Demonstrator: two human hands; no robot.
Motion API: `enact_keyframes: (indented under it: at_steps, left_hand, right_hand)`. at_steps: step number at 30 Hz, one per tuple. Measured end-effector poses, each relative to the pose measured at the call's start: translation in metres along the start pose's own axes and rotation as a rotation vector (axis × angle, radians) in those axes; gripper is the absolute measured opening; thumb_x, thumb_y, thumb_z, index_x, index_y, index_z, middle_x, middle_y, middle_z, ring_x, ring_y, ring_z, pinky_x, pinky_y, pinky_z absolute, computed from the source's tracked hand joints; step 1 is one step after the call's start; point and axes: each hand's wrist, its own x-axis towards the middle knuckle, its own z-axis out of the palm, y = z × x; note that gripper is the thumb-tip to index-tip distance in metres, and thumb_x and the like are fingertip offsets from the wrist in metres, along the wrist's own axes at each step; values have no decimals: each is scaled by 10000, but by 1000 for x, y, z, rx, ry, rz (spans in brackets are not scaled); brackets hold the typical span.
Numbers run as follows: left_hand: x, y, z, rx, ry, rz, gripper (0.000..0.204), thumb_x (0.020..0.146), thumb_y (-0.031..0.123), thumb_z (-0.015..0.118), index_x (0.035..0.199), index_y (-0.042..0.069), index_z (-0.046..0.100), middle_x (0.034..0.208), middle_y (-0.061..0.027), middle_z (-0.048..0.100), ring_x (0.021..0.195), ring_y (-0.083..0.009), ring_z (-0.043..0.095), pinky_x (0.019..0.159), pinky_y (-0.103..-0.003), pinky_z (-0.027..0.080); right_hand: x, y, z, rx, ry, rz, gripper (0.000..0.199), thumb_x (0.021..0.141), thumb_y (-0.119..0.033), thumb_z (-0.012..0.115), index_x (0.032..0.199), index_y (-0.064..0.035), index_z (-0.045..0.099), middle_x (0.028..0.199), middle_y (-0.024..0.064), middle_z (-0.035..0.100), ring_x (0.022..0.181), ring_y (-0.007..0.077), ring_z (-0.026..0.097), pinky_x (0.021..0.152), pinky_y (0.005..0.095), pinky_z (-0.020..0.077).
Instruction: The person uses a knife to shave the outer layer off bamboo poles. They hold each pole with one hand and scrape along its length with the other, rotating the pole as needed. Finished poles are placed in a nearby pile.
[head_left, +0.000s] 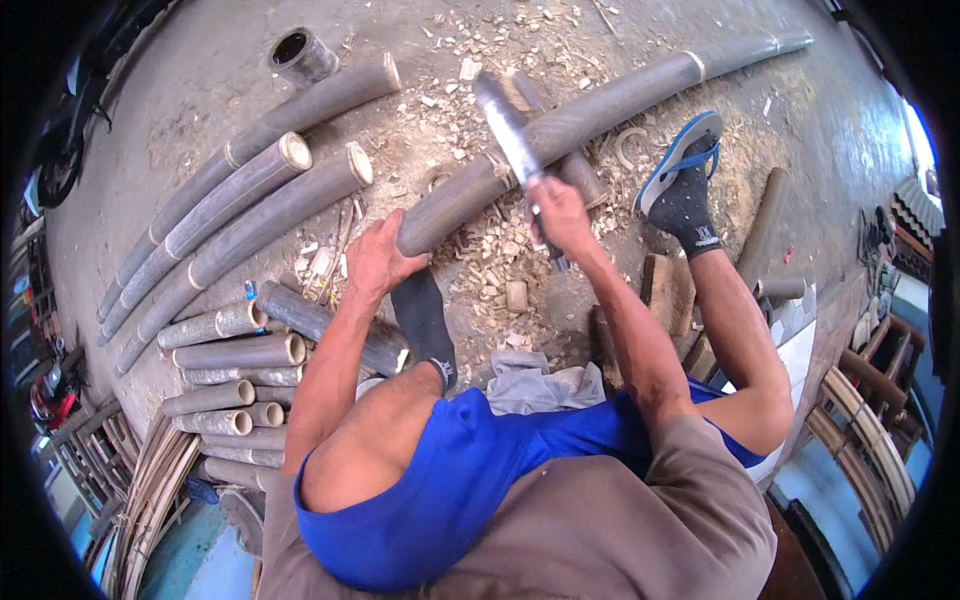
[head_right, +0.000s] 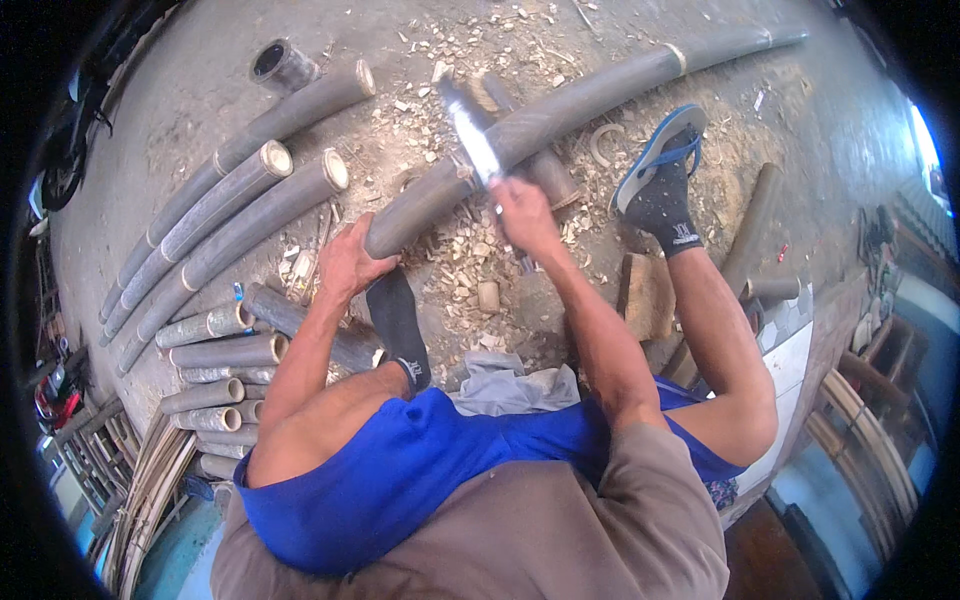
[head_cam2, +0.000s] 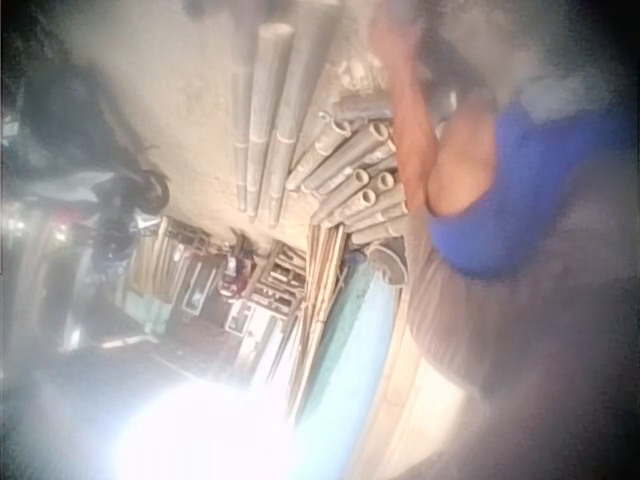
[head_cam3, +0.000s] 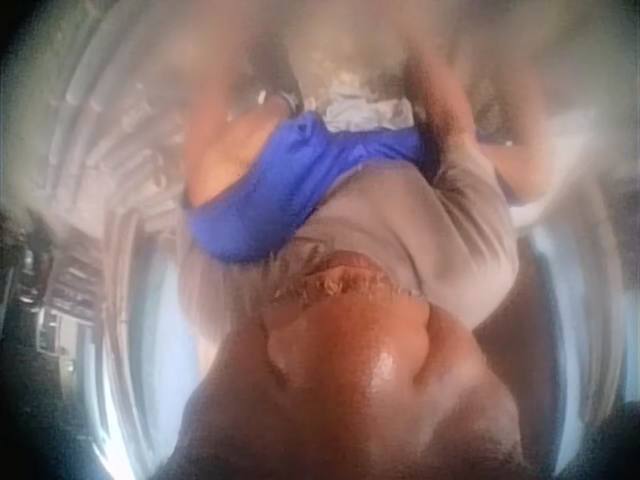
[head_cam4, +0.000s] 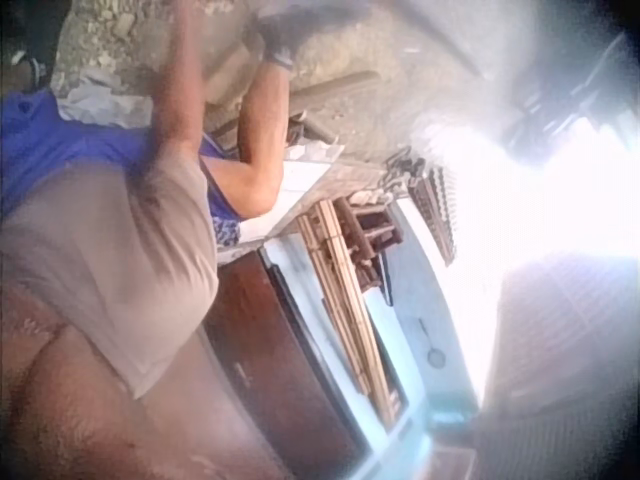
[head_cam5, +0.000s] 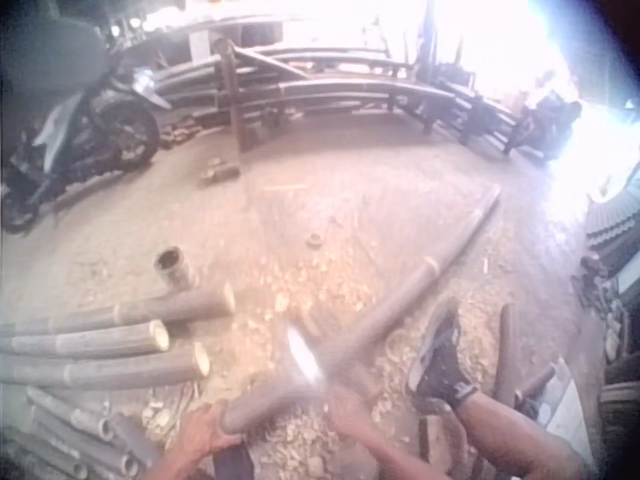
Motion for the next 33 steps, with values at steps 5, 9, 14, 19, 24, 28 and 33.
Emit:
enact_keyframes:
  at_steps: [5, 9, 14, 19, 24, 28, 33]
  left_hand:
    - [-1, -3, 3, -34, 30, 12, 901, 673, 477, 909, 1439, 125, 591, 1162, -218, 734, 1062, -390, 732, 925, -493, 578]
    - [-1, -1, 1, -34, 46, 28, 888, 674, 470, 906, 1433, 128, 597, 1164, -218, 740, 1060, -390, 734, 923, -491, 579]
    - [-1, -1, 4, -46, 44, 4, 873, 673, 466, 901, 1429, 146, 604, 1144, -206, 747, 1047, -389, 738, 918, -494, 580]
    - [-1, -6, 4, -57, 70, 41, 872, 671, 468, 901, 1419, 128, 609, 1136, -201, 751, 1040, -384, 740, 914, -494, 581]
    - [0, 0, 0, -66, 1, 2, 890, 678, 457, 907, 1436, 113, 594, 1232, -206, 737, 1124, -389, 718, 968, -488, 561]
    - [0, -8, 6, -54, 46, 33, 901, 664, 461, 916, 1426, 99, 602, 1190, -207, 742, 1095, -386, 727, 947, -486, 572]
    - [-4, -11, 7, -60, 68, 45, 905, 665, 466, 922, 1427, 97, 604, 1180, -214, 740, 1077, -388, 733, 941, -482, 578]
  right_hand:
    - [6, -19, 1, 228, 235, 13, 439, 1141, -346, 470, 840, -55, 602, 687, 78, 633, 563, 183, 622, 522, 369, 539]
    - [-2, 18, 3, -409, -126, -102, 417, 1119, -371, 488, 903, -54, 651, 698, 95, 658, 662, 226, 676, 670, 431, 579]
    - [10, -22, -8, 154, 264, -92, 415, 1130, -336, 495, 855, -61, 640, 714, 71, 667, 568, 152, 634, 519, 335, 531]
    - [6, 8, -1, -165, -28, -69, 482, 1133, -408, 497, 829, -59, 634, 658, 74, 654, 510, 147, 607, 461, 327, 482]
    - [13, -16, -1, 83, 283, -45, 440, 1121, -396, 488, 896, -47, 633, 719, 89, 667, 641, 206, 659, 630, 391, 542]
    - [5, 24, 2, -176, -38, -71, 466, 1115, -448, 538, 901, -45, 632, 632, 50, 622, 487, 143, 584, 455, 330, 472]
    - [8, -24, 2, 242, 323, 4, 507, 1149, -392, 444, 795, -65, 601, 670, 86, 663, 551, 161, 642, 487, 355, 534]
